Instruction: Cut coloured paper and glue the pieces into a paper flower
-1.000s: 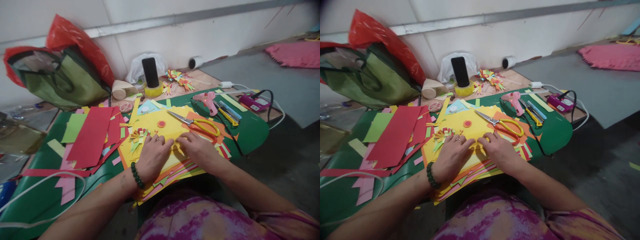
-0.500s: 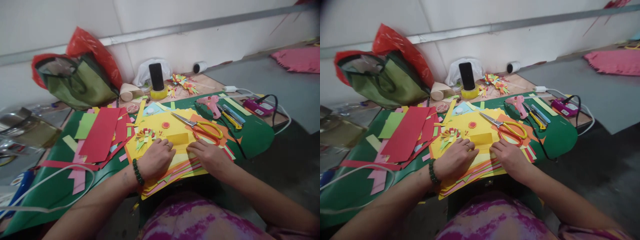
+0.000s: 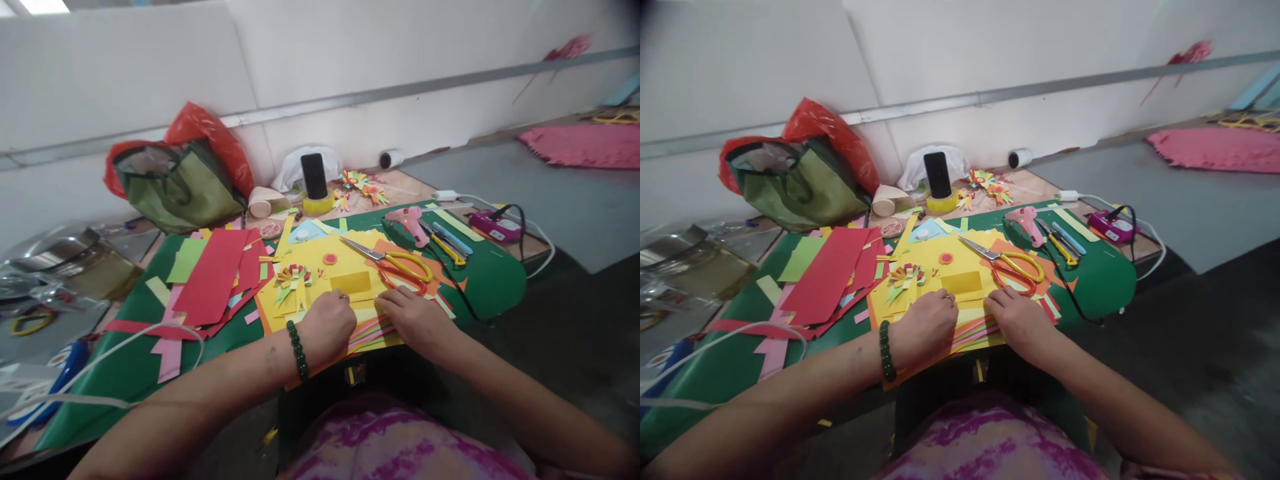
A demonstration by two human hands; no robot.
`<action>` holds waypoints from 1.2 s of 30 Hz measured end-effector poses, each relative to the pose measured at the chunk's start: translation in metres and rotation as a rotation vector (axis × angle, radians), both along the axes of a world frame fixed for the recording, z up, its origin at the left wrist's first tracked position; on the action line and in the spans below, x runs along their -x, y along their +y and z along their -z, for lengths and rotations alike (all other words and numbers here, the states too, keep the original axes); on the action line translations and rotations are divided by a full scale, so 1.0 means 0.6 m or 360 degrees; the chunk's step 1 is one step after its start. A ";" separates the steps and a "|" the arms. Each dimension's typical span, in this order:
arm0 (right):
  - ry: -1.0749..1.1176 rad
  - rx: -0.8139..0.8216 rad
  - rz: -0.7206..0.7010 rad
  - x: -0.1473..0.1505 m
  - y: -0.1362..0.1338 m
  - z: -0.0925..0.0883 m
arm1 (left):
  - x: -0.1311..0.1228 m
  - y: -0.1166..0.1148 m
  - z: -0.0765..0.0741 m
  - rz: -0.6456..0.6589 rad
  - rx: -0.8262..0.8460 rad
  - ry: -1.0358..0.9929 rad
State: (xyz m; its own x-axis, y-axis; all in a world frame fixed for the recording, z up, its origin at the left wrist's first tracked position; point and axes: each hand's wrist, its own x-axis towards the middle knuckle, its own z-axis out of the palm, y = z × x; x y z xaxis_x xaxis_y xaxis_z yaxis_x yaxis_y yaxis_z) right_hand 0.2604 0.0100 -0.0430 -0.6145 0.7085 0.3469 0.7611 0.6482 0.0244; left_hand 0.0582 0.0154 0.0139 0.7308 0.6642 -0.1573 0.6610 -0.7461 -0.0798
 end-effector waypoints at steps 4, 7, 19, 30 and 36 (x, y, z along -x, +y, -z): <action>0.0041 0.0178 -0.0022 -0.011 -0.012 -0.019 | -0.021 0.012 -0.002 -0.0138 -0.0001 -0.0040; 0.0113 0.0213 -0.0013 -0.035 -0.024 -0.032 | -0.017 0.026 0.011 -0.0190 -0.0054 -0.0120; 0.0433 0.0056 0.0127 -0.069 -0.015 -0.050 | 0.002 0.036 0.031 -0.0235 -0.0079 -0.0308; 0.0311 -0.0095 0.0439 -0.076 0.029 -0.043 | 0.020 0.047 0.030 -0.0378 0.0230 -0.0596; 0.0012 0.0175 0.1247 -0.150 0.057 -0.057 | 0.017 0.052 0.016 -0.0518 0.0365 -0.0646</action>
